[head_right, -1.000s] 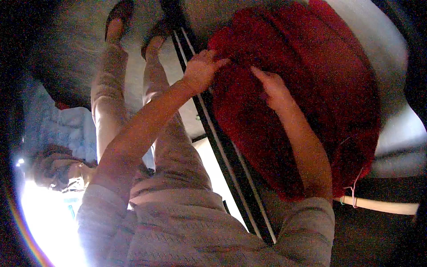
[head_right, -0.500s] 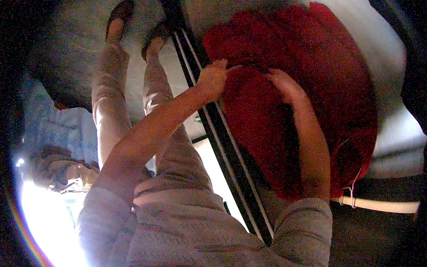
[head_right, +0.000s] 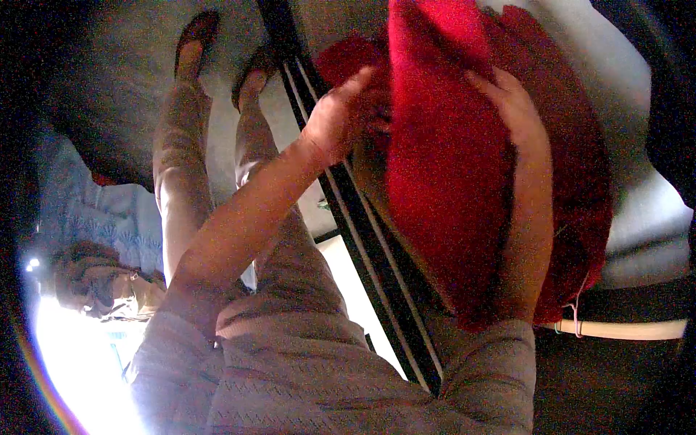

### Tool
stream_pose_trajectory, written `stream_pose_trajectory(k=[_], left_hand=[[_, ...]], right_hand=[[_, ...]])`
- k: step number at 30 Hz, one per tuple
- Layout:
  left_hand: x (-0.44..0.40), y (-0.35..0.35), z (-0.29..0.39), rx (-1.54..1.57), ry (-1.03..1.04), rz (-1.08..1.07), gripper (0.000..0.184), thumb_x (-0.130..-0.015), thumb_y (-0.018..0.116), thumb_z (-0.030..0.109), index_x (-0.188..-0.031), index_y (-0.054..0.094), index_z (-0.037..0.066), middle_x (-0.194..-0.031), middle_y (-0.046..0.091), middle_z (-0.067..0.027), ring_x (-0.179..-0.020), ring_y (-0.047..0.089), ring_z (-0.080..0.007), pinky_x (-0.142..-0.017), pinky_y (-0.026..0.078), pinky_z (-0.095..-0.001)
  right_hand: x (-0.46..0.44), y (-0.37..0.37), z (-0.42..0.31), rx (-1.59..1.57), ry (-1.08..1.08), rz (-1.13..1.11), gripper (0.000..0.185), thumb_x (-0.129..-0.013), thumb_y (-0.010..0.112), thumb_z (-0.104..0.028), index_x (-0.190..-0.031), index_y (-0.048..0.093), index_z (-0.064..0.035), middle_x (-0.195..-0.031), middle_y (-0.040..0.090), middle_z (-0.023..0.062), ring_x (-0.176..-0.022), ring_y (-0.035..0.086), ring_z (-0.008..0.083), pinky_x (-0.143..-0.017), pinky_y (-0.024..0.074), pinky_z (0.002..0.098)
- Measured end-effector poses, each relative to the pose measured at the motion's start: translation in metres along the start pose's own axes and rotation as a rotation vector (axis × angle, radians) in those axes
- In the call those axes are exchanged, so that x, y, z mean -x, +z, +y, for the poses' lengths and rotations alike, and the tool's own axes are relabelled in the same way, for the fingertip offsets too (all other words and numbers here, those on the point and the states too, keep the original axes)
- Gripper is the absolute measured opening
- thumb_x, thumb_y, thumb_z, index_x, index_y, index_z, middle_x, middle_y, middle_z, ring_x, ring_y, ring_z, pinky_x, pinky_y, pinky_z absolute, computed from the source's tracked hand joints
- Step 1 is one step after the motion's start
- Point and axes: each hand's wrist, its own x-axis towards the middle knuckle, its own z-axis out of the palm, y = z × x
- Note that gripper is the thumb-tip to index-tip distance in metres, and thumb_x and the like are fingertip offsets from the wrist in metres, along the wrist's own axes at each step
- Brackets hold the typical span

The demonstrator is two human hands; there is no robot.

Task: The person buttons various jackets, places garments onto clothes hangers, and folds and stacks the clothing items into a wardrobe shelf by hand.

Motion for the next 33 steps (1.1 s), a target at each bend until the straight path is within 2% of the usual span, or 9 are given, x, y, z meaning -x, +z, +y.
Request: stream_pose_trajectory(k=[2,4,8,9,12,16,22,29,33], left_hand=[[0.001,0.011,-0.001,0.057,-0.068,-0.042,0.060,-0.082,0.056,0.038,-0.128,0.036,0.006,-0.126,0.045,-0.0094,-0.114,0.044,-0.0249,-0.095,0.034,-0.0424],[-0.009,0.004,-0.023,0.053,-0.033,-0.062,0.064,-0.079,0.062,0.034,-0.129,0.034,0.005,-0.126,0.045,-0.0110,-0.113,0.044,-0.0255,-0.094,0.034,-0.0431],[-0.003,-0.008,-0.043,-0.157,-0.170,0.207,0.044,-0.080,0.061,0.019,-0.118,0.047,0.001,-0.116,0.053,-0.0128,-0.106,0.051,-0.0278,-0.095,0.037,-0.0416],[-0.001,-0.015,-0.048,-0.127,-0.203,0.228,0.043,-0.080,0.060,0.018,-0.117,0.048,0.000,-0.115,0.053,-0.0134,-0.104,0.052,-0.0279,-0.094,0.038,-0.0414],[0.000,-0.037,-0.065,-0.075,-0.274,0.275,0.040,-0.081,0.059,0.016,-0.114,0.048,-0.003,-0.112,0.055,-0.0150,-0.101,0.054,-0.0283,-0.091,0.041,-0.0411],[-0.006,-0.049,-0.071,-0.055,-0.293,0.297,0.037,-0.082,0.057,0.016,-0.112,0.049,-0.005,-0.111,0.055,-0.0156,-0.100,0.054,-0.0289,-0.089,0.043,-0.0411],[-0.009,-0.056,-0.061,-0.071,-0.214,0.295,0.040,-0.082,0.056,0.015,-0.118,0.045,0.000,-0.116,0.051,-0.0116,-0.105,0.049,-0.0266,-0.089,0.039,-0.0412],[-0.003,-0.056,-0.049,-0.162,-0.192,0.334,0.043,-0.082,0.058,0.017,-0.118,0.045,-0.001,-0.114,0.052,-0.0117,-0.106,0.048,-0.0247,-0.090,0.038,-0.0383],[0.004,-0.060,-0.052,-0.283,-0.295,0.155,0.048,-0.079,0.062,0.016,-0.121,0.043,0.000,-0.117,0.052,-0.0108,-0.105,0.050,-0.0245,-0.090,0.039,-0.0378]], right_hand=[[-0.035,0.013,0.020,-0.089,0.164,-0.063,0.046,-0.079,0.061,-0.035,-0.112,0.055,-0.0039,-0.104,0.059,0.0079,-0.092,0.056,0.0186,-0.083,0.0420,0.0302],[-0.064,0.025,0.044,-0.098,0.221,-0.135,0.046,-0.080,0.061,-0.031,-0.113,0.053,-0.0001,-0.106,0.058,0.0101,-0.092,0.056,0.0197,-0.081,0.0437,0.0304],[-0.105,0.045,0.112,0.257,0.276,-0.068,0.051,-0.080,0.061,-0.031,-0.115,0.050,0.0051,-0.109,0.056,0.0137,-0.094,0.056,0.0210,-0.081,0.0444,0.0309],[-0.108,0.046,0.119,0.188,0.363,-0.085,0.073,-0.069,0.070,-0.042,-0.119,0.046,0.0052,-0.121,0.048,0.0187,-0.108,0.049,0.0272,-0.091,0.0398,0.0357],[-0.089,0.060,0.093,0.210,0.357,-0.152,0.075,-0.068,0.070,-0.043,-0.119,0.045,0.0054,-0.124,0.045,0.0194,-0.112,0.047,0.0266,-0.093,0.0382,0.0361],[-0.104,0.072,0.111,0.901,0.115,-0.193,0.063,-0.077,0.060,-0.044,-0.119,0.047,0.0002,-0.122,0.048,0.0175,-0.111,0.047,0.0315,-0.092,0.0390,0.0391],[-0.112,0.097,0.110,0.921,0.038,-0.037,0.061,-0.079,0.056,-0.043,-0.121,0.045,-0.0010,-0.122,0.047,0.0173,-0.111,0.046,0.0329,-0.094,0.0371,0.0404],[-0.160,0.098,0.145,0.581,-0.054,0.092,0.054,-0.075,0.061,-0.041,-0.106,0.057,0.0025,-0.111,0.054,0.0206,-0.109,0.048,0.0330,-0.094,0.0368,0.0379],[-0.163,0.098,0.143,0.467,-0.020,0.015,0.060,-0.075,0.062,-0.042,-0.114,0.052,0.0026,-0.119,0.049,0.0214,-0.112,0.045,0.0328,-0.095,0.0355,0.0385]])
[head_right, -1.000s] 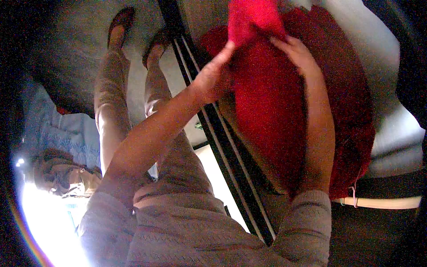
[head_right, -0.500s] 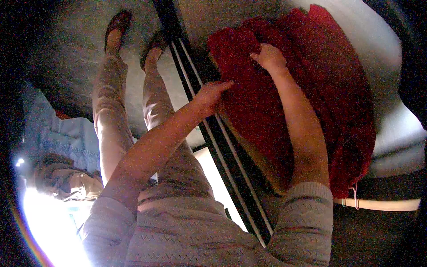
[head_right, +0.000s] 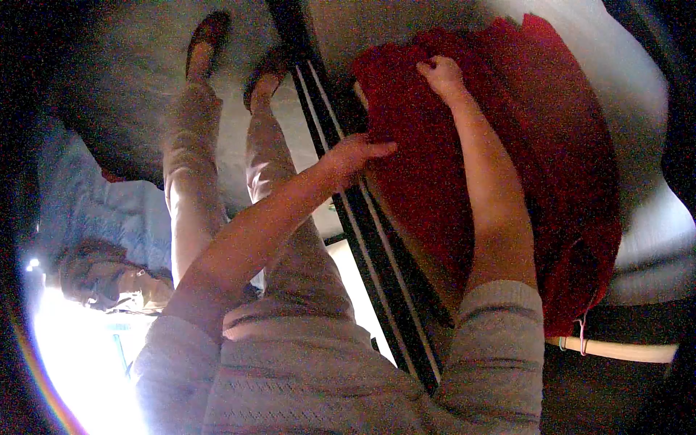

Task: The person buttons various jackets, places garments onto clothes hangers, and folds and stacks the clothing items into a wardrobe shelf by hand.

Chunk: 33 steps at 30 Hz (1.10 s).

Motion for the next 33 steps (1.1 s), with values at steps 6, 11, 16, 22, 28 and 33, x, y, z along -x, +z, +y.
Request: stream_pose_trajectory(k=[6,11,16,22,28,33], left_hand=[[0.034,0.023,-0.013,-0.052,-0.003,-0.056,0.052,-0.077,0.064,0.014,-0.122,0.042,0.001,-0.115,0.055,-0.0108,-0.097,0.056,-0.0245,-0.083,0.045,-0.0394],[0.053,0.019,-0.012,-0.103,-0.086,-0.015,0.057,-0.075,0.066,0.017,-0.124,0.039,0.002,-0.112,0.054,-0.0107,-0.093,0.057,-0.0231,-0.077,0.047,-0.0367],[0.092,-0.005,0.014,-0.360,-0.015,0.251,0.056,-0.074,0.067,0.025,-0.119,0.043,0.003,-0.095,0.059,-0.0074,-0.077,0.058,-0.0168,-0.068,0.047,-0.0331],[0.224,-0.065,0.098,-0.304,0.393,0.423,0.047,-0.082,0.057,0.021,-0.121,0.042,0.002,-0.091,0.061,-0.0087,-0.076,0.060,-0.0174,-0.065,0.049,-0.0284],[0.371,-0.160,0.080,-0.198,0.714,0.799,0.035,-0.084,0.047,0.020,-0.116,0.048,0.005,-0.089,0.061,-0.0070,-0.074,0.059,-0.0164,-0.061,0.047,-0.0286],[0.443,-0.193,-0.033,-0.102,0.766,1.077,0.022,-0.079,0.054,0.015,-0.099,0.057,0.009,-0.075,0.060,-0.0034,-0.064,0.058,-0.0156,-0.055,0.048,-0.0304]], right_hand=[[0.044,-0.031,-0.038,-0.075,0.037,-0.080,0.065,-0.078,0.061,-0.035,-0.127,0.037,0.0005,-0.117,0.050,0.0196,-0.101,0.052,0.0254,-0.086,0.0414,0.0338],[0.121,-0.058,-0.060,-0.115,0.014,-0.186,0.068,-0.078,0.062,-0.035,-0.130,0.034,-0.0017,-0.114,0.050,0.0194,-0.103,0.050,0.0252,-0.087,0.0403,0.0338],[0.203,-0.085,-0.080,-0.239,0.117,-0.273,0.066,-0.078,0.061,-0.029,-0.131,0.032,-0.0027,-0.119,0.046,0.0202,-0.107,0.047,0.0264,-0.090,0.0383,0.0335],[0.241,-0.075,-0.061,-0.219,0.012,-0.070,0.066,-0.072,0.066,-0.030,-0.126,0.039,-0.0028,-0.115,0.052,0.0198,-0.102,0.052,0.0303,-0.087,0.0418,0.0369],[0.256,-0.097,-0.109,0.149,-0.199,0.091,0.050,-0.078,0.059,-0.021,-0.123,0.042,-0.0075,-0.115,0.052,0.0197,-0.103,0.051,0.0334,-0.088,0.0414,0.0384],[0.296,-0.102,-0.209,-0.040,-0.854,0.104,0.034,-0.081,0.053,-0.009,-0.115,0.052,-0.0071,-0.103,0.060,0.0135,-0.085,0.061,0.0226,-0.075,0.0481,0.0312]])
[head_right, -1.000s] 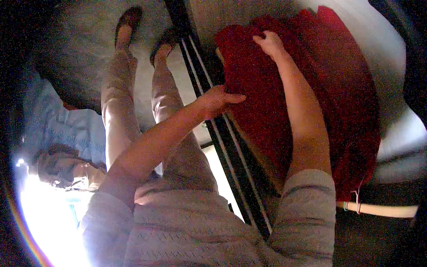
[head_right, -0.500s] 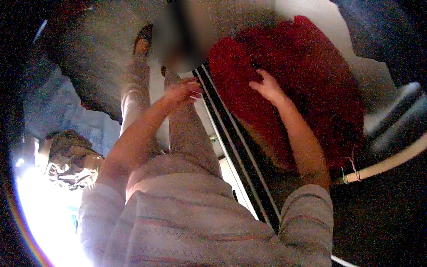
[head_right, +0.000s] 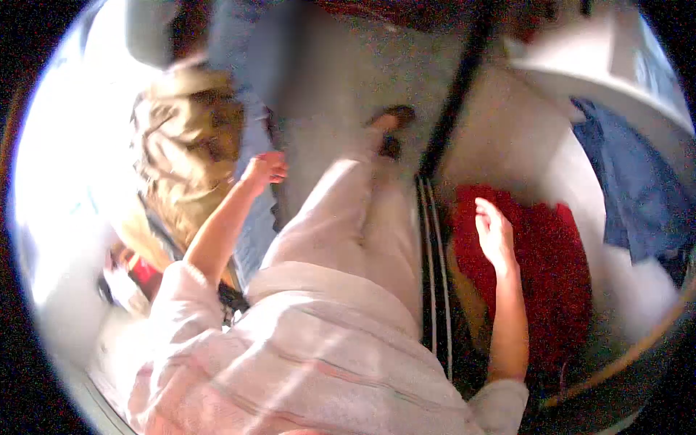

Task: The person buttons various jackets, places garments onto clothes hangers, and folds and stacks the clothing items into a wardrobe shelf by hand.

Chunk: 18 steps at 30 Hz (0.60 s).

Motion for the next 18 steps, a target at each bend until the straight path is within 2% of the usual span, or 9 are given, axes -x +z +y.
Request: stream_pose_trajectory(k=[4,6,8,11,13,14,16,17,18], left_hand=[[0.024,-0.022,-0.048,0.137,-0.052,0.027,0.019,-0.079,0.055,0.013,-0.096,0.058,0.006,-0.071,0.059,-0.0039,-0.057,0.057,-0.0143,-0.048,0.047,-0.0283],[0.033,-0.022,-0.071,0.225,0.001,0.079,0.019,-0.079,0.056,0.013,-0.096,0.058,0.005,-0.071,0.058,-0.0046,-0.056,0.056,-0.0145,-0.047,0.046,-0.0279],[0.040,-0.041,-0.090,0.294,0.055,0.081,0.020,-0.079,0.057,0.014,-0.096,0.058,0.004,-0.071,0.058,-0.0050,-0.055,0.056,-0.0145,-0.045,0.045,-0.0273],[0.042,-0.059,-0.116,0.435,0.133,0.047,0.022,-0.079,0.058,0.014,-0.097,0.058,0.003,-0.070,0.058,-0.0049,-0.055,0.056,-0.0136,-0.045,0.045,-0.0259],[0.057,-0.074,-0.124,0.457,0.131,0.094,0.021,-0.079,0.058,0.013,-0.097,0.058,0.003,-0.070,0.058,-0.0044,-0.056,0.056,-0.0130,-0.045,0.045,-0.0253],[0.061,-0.083,-0.129,0.468,0.128,0.114,0.021,-0.079,0.058,0.013,-0.097,0.058,0.003,-0.070,0.058,-0.0042,-0.056,0.056,-0.0127,-0.046,0.045,-0.0251],[0.057,-0.107,-0.155,0.509,0.117,0.155,0.021,-0.079,0.058,0.013,-0.097,0.058,0.004,-0.071,0.059,-0.0037,-0.057,0.056,-0.0124,-0.047,0.046,-0.0250],[0.052,-0.119,-0.168,0.523,0.113,0.170,0.021,-0.079,0.058,0.013,-0.098,0.059,0.004,-0.071,0.059,-0.0035,-0.057,0.056,-0.0122,-0.047,0.046,-0.0250],[0.045,-0.131,-0.180,0.553,0.109,0.177,0.021,-0.079,0.057,0.013,-0.098,0.059,0.004,-0.071,0.059,-0.0034,-0.057,0.056,-0.0123,-0.048,0.046,-0.0251]], right_hand=[[0.011,-0.018,-0.190,-0.423,-0.139,-0.283,0.033,-0.081,0.049,0.002,-0.113,0.053,-0.0028,-0.098,0.061,0.0126,-0.083,0.061,0.0180,-0.075,0.0475,0.0274],[0.027,-0.025,-0.251,-0.396,-0.425,-0.381,0.029,-0.080,0.049,0.002,-0.109,0.053,0.0001,-0.097,0.060,0.0096,-0.081,0.058,0.0154,-0.072,0.0456,0.0259],[0.051,-0.031,-0.332,-0.232,-0.702,-0.495,0.029,-0.078,0.053,0.003,-0.107,0.057,-0.0032,-0.096,0.061,0.0114,-0.079,0.061,0.0180,-0.071,0.0488,0.0265],[0.085,-0.018,-0.416,-0.250,-1.129,-0.622,0.026,-0.075,0.058,0.000,-0.099,0.063,-0.0089,-0.093,0.061,0.0057,-0.074,0.060,0.0161,-0.062,0.0470,0.0256],[0.101,0.005,-0.456,-0.325,-1.363,-0.613,0.015,-0.071,0.061,-0.009,-0.085,0.064,-0.0112,-0.080,0.060,0.0046,-0.064,0.058,0.0157,-0.052,0.0437,0.0248],[0.110,0.023,-0.475,-0.382,-1.471,-0.527,0.007,-0.068,0.061,-0.016,-0.072,0.065,-0.0115,-0.069,0.060,0.0057,-0.056,0.057,0.0162,-0.045,0.0417,0.0241],[0.131,0.070,-0.511,-0.547,-1.539,-0.335,0.014,-0.066,0.060,-0.022,-0.059,0.064,-0.0108,-0.059,0.059,0.0072,-0.048,0.055,0.0164,-0.038,0.0370,0.0229],[0.141,0.096,-0.526,-0.644,-1.498,-0.222,0.015,-0.067,0.058,-0.021,-0.058,0.064,-0.0097,-0.060,0.059,0.0075,-0.047,0.053,0.0160,-0.037,0.0342,0.0224],[0.142,0.114,-0.541,-0.701,-1.527,-0.225,0.018,-0.068,0.056,-0.020,-0.057,0.063,-0.0087,-0.061,0.059,0.0080,-0.046,0.052,0.0157,-0.037,0.0323,0.0222]])
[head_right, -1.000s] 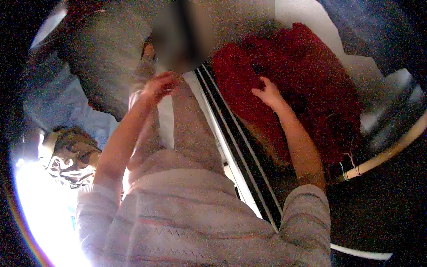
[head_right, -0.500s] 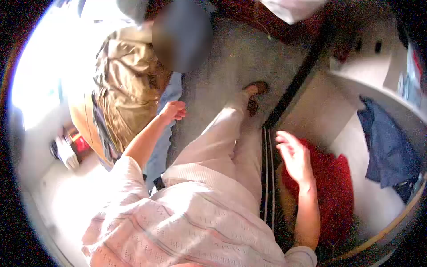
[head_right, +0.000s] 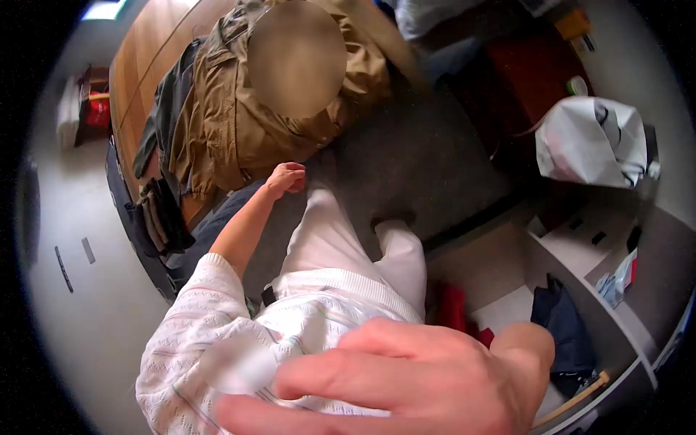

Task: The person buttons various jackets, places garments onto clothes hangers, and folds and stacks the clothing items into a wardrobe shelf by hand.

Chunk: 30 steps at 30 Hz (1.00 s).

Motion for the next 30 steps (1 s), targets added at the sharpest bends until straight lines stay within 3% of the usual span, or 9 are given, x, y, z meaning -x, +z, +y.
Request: stream_pose_trajectory(k=[4,9,13,15,18,20,26,28,30], left_hand=[[-0.016,-0.071,-0.001,0.037,0.000,0.080,0.021,-0.078,0.056,0.012,-0.098,0.059,0.003,-0.072,0.059,-0.0040,-0.058,0.057,-0.0123,-0.050,0.047,-0.0250],[-0.038,-0.152,0.014,0.164,0.105,0.212,0.021,-0.082,0.053,0.011,-0.099,0.057,-0.001,-0.074,0.059,-0.0041,-0.060,0.054,-0.0115,-0.055,0.046,-0.0249],[-0.050,-0.201,0.047,0.230,0.221,0.333,0.020,-0.077,0.052,0.010,-0.090,0.061,-0.002,-0.065,0.060,-0.0040,-0.057,0.057,-0.0105,-0.052,0.046,-0.0232],[-0.078,-0.220,0.055,0.331,0.305,0.347,0.019,-0.077,0.053,0.010,-0.089,0.061,-0.002,-0.064,0.060,-0.0034,-0.056,0.057,-0.0100,-0.052,0.046,-0.0229],[-0.101,-0.244,0.097,0.504,0.290,0.369,0.018,-0.078,0.052,0.010,-0.090,0.061,-0.001,-0.066,0.060,-0.0035,-0.056,0.056,-0.0096,-0.051,0.046,-0.0224],[-0.116,-0.257,0.131,0.643,0.298,0.294,0.019,-0.079,0.053,0.011,-0.092,0.060,0.000,-0.070,0.061,-0.0061,-0.056,0.056,-0.0112,-0.050,0.046,-0.0227],[-0.177,-0.291,0.231,0.914,0.353,0.134,0.023,-0.081,0.050,0.005,-0.102,0.053,-0.002,-0.078,0.061,-0.0102,-0.059,0.059,-0.0155,-0.051,0.049,-0.0248],[-0.191,-0.306,0.260,0.908,0.365,0.107,0.029,-0.086,0.046,0.007,-0.113,0.047,-0.004,-0.090,0.060,-0.0147,-0.072,0.061,-0.0203,-0.060,0.052,-0.0278],[-0.217,-0.318,0.284,1.023,0.426,0.067,0.032,-0.087,0.044,0.005,-0.117,0.042,-0.004,-0.095,0.059,-0.0165,-0.075,0.062,-0.0222,-0.062,0.052,-0.0296]], right_hand=[[-0.051,0.061,0.064,-0.233,-0.068,-0.308,0.023,-0.073,0.052,-0.019,-0.056,0.059,-0.0060,-0.063,0.059,0.0099,-0.047,0.049,0.0163,-0.040,0.0308,0.0236],[-0.132,0.113,0.137,-0.164,0.477,-1.043,0.005,-0.072,0.058,-0.008,-0.073,0.062,-0.0044,-0.076,0.062,0.0103,-0.067,0.058,0.0239,-0.055,0.0438,0.0300],[-0.095,0.167,0.240,0.042,0.572,-0.908,0.003,-0.074,0.060,-0.002,-0.071,0.061,-0.0014,-0.070,0.061,0.0064,-0.062,0.057,0.0201,-0.055,0.0436,0.0270],[-0.044,0.162,0.296,0.201,0.857,-0.917,0.012,-0.072,0.065,-0.003,-0.065,0.056,0.0011,-0.061,0.054,0.0060,-0.054,0.051,0.0141,-0.050,0.0399,0.0247],[0.034,0.119,0.337,0.510,0.975,-1.056,0.026,-0.074,0.065,-0.021,-0.062,0.054,-0.0008,-0.058,0.050,0.0167,-0.052,0.050,0.0305,-0.049,0.0391,0.0357],[0.083,0.076,0.342,0.682,1.055,-1.218,0.022,-0.075,0.059,-0.023,-0.066,0.057,-0.0025,-0.065,0.056,0.0182,-0.064,0.055,0.0364,-0.057,0.0426,0.0427],[0.157,-0.009,0.307,0.683,1.502,-1.357,0.027,-0.078,0.049,-0.026,-0.087,0.064,-0.0054,-0.086,0.061,0.0186,-0.083,0.059,0.0342,-0.074,0.0464,0.0397],[0.177,-0.033,0.302,0.642,1.580,-1.437,0.029,-0.080,0.046,-0.025,-0.090,0.063,-0.0039,-0.088,0.060,0.0205,-0.085,0.058,0.0349,-0.075,0.0460,0.0395],[0.198,-0.054,0.291,0.517,1.903,-1.144,0.031,-0.083,0.046,-0.024,-0.091,0.062,0.0013,-0.084,0.063,0.0184,-0.079,0.062,0.0275,-0.070,0.0468,0.0361]])
